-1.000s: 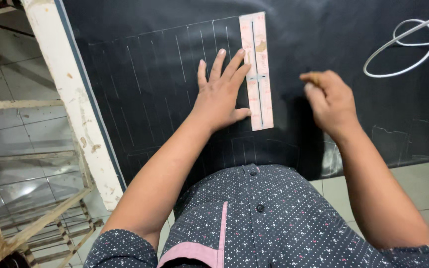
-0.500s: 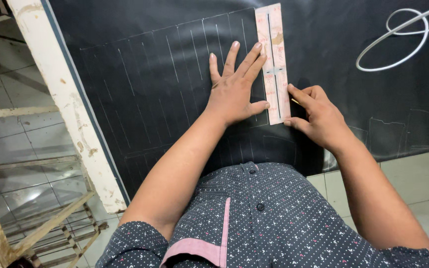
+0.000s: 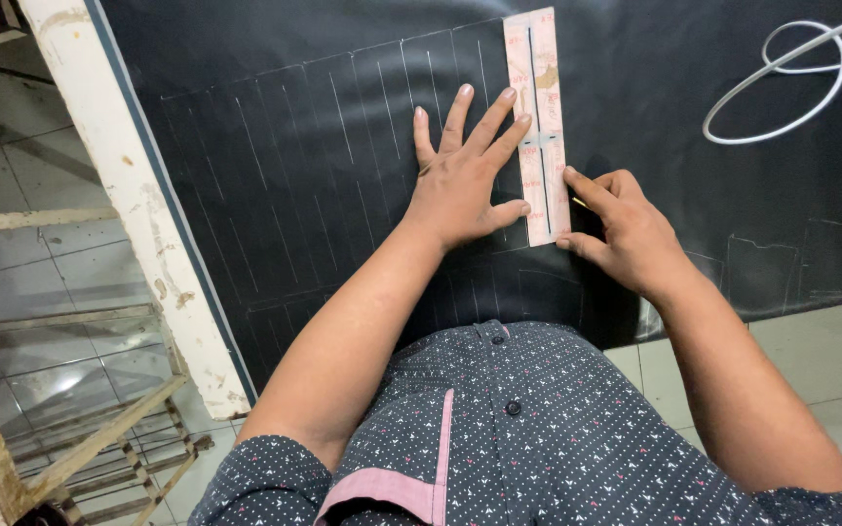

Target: The person unrolls a length of black fabric on a work table and smooths it flat. They place a long wooden ruler on the fabric and use a marking tool to draw a series of straight parallel chalk lines along the fabric, repositioning the ruler repeatedly to mark successive lines.

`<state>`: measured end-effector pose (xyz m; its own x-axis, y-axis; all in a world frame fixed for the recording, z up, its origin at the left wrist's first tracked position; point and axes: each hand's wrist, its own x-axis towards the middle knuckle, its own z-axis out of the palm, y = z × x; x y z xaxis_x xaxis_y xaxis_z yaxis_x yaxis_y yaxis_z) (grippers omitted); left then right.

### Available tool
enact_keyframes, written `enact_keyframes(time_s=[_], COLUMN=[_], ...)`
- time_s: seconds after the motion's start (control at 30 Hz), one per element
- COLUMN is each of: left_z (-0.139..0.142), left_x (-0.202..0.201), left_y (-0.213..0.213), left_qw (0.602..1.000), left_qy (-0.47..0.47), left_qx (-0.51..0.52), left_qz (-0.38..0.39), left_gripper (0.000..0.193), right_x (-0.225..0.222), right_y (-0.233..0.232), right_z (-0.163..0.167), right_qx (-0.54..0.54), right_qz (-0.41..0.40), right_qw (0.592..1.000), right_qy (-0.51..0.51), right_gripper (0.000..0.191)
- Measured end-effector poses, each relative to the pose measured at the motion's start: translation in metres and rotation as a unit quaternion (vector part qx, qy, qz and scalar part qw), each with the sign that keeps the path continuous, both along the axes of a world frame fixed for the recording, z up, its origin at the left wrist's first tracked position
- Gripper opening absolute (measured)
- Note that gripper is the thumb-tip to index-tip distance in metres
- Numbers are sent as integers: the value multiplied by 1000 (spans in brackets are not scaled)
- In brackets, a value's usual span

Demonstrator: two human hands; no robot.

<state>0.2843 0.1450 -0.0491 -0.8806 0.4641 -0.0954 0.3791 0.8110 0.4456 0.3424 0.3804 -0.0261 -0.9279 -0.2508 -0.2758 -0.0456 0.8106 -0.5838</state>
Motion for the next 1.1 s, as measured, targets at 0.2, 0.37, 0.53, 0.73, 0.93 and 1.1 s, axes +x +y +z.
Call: enact_keyframes(time_s=[0.2, 0.37, 0.53, 0.73, 0.93, 1.1], left_z=[-3, -4, -1, 5, 18, 25], left_x=[2, 2, 0, -1, -3, -6], left_y=[1, 1, 2, 1, 6, 7], left_qw=[1000, 1000, 1000, 1000, 999, 997], left_qy=[22, 25, 10, -9, -43, -72], left_qx=[-7, -12, -24, -20, -28, -30], left_qz=[-5, -9, -13, -6, -3, -9], left_gripper=[107, 107, 108, 108, 103, 96], right_x=[0, 1, 2, 1, -11, -64], right_y=[0, 0, -1, -1, 6, 8], right_z=[0, -1, 0, -1, -1, -3], right_qx=[8, 6, 4, 5, -93, -70], right_qz=[-2, -5, -8, -5, -24, -25], right_qw=[1000, 1000, 1000, 1000, 995, 969], right_qy=[-1, 4, 6, -5, 33, 234], right_gripper=[83, 82, 83, 82, 40, 16])
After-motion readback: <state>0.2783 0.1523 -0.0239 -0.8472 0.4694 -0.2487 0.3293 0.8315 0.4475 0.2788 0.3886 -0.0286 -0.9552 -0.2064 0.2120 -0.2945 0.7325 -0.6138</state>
